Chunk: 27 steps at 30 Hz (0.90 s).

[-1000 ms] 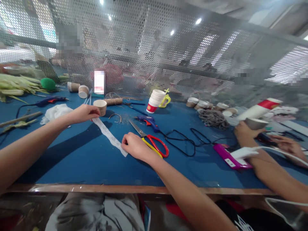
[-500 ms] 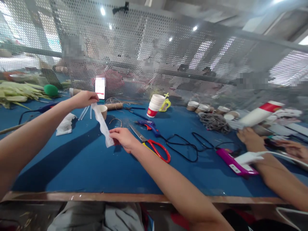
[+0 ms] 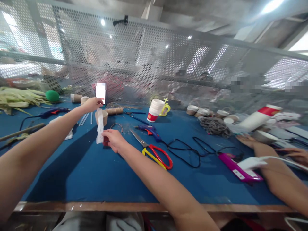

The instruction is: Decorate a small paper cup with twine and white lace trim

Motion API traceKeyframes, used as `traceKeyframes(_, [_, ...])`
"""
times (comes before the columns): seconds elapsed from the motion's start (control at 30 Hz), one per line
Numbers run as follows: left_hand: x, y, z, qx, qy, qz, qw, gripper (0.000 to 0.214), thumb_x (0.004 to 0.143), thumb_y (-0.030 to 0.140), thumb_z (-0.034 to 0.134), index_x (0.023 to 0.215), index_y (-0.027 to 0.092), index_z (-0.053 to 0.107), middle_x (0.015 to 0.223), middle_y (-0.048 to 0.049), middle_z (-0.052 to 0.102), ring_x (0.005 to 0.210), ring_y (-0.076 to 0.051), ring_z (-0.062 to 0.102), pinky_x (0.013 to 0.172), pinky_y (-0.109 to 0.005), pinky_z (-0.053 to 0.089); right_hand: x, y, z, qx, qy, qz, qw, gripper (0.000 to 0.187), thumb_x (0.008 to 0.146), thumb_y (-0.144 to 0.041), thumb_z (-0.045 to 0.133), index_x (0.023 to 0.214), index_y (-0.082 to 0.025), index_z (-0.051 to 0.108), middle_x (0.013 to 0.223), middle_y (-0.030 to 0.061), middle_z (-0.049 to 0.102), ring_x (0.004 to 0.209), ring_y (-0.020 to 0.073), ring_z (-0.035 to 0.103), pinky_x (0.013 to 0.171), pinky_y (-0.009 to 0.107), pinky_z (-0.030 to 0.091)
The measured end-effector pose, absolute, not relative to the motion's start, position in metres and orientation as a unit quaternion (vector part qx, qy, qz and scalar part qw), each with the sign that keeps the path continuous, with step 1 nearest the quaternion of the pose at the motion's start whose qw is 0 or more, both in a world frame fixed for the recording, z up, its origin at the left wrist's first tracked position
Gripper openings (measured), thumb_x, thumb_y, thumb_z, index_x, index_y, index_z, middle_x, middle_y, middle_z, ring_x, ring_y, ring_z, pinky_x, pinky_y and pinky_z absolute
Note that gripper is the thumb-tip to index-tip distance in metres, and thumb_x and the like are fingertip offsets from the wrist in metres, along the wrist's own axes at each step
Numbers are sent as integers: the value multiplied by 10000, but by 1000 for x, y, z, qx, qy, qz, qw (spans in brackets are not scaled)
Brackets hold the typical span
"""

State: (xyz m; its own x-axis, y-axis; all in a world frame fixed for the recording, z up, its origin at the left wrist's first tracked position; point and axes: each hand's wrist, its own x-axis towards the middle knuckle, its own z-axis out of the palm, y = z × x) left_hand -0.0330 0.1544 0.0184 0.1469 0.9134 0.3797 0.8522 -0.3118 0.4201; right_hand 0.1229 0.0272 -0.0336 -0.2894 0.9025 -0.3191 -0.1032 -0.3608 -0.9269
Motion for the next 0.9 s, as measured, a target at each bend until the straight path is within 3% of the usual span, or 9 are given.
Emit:
traceKeyframes(0.13, [-32, 128, 2, 655, 648, 372, 113, 253, 766, 313, 449, 906, 125, 544, 956, -137, 607, 984, -254, 528, 791, -339, 408, 124, 28, -37, -473, -414, 683, 372, 78, 696, -83, 513, 681, -154, 542, 523, -25, 546, 459, 79, 500, 476, 214, 388])
traceKeyframes(0.27, [-29, 80, -20, 581, 662, 367, 300, 386, 805, 486, 356, 735, 138, 507, 647, -110, 608, 688, -227, 612, 564, -319, 474, 124, 29, -35, -475, -416, 681, 372, 97, 714, -73, 496, 688, -158, 535, 509, -32, 534, 455, 80, 500, 470, 213, 390])
traceKeyframes(0.33, [-24, 59, -28, 549, 636, 349, 416, 410, 797, 527, 365, 709, 146, 486, 593, -85, 599, 596, -196, 612, 526, -307, 494, 123, 28, -34, -477, -422, 675, 372, 109, 723, -67, 486, 683, -162, 521, 503, -35, 528, 454, 79, 500, 466, 210, 392])
traceKeyframes(0.5, [-13, 37, -33, 473, 541, 334, 609, 316, 815, 427, 441, 708, 137, 505, 617, -71, 616, 625, -152, 624, 659, -302, 524, 121, 25, -30, -491, -457, 648, 362, 125, 750, -67, 469, 675, -163, 499, 539, -22, 545, 467, 74, 508, 460, 199, 399])
traceKeyframes(0.7, [-10, 36, -36, 407, 484, 362, 685, 46, 796, 185, 513, 757, 166, 499, 658, -7, 611, 582, -87, 598, 677, -254, 507, 135, 20, -24, -517, -532, 577, 343, 53, 740, -104, 524, 747, -156, 520, 637, 12, 574, 556, 104, 543, 550, 250, 453])
traceKeyframes(0.8, [-11, 35, -37, 385, 477, 374, 696, 62, 793, 166, 520, 738, 161, 493, 641, 0, 608, 551, -77, 587, 642, -239, 499, 169, 11, -15, -548, -598, 478, 337, 118, 692, -137, 601, 801, -156, 561, 777, 43, 590, 680, 134, 551, 687, 293, 443])
traceKeyframes(0.9, [-11, 34, -37, 371, 474, 380, 702, 51, 787, 149, 529, 741, 142, 508, 635, -11, 617, 530, -86, 591, 603, -241, 494, 214, -7, -9, -606, -758, 147, 194, 202, 738, -209, 546, 926, -139, 568, 902, 102, 593, 796, 196, 560, 761, 340, 420])
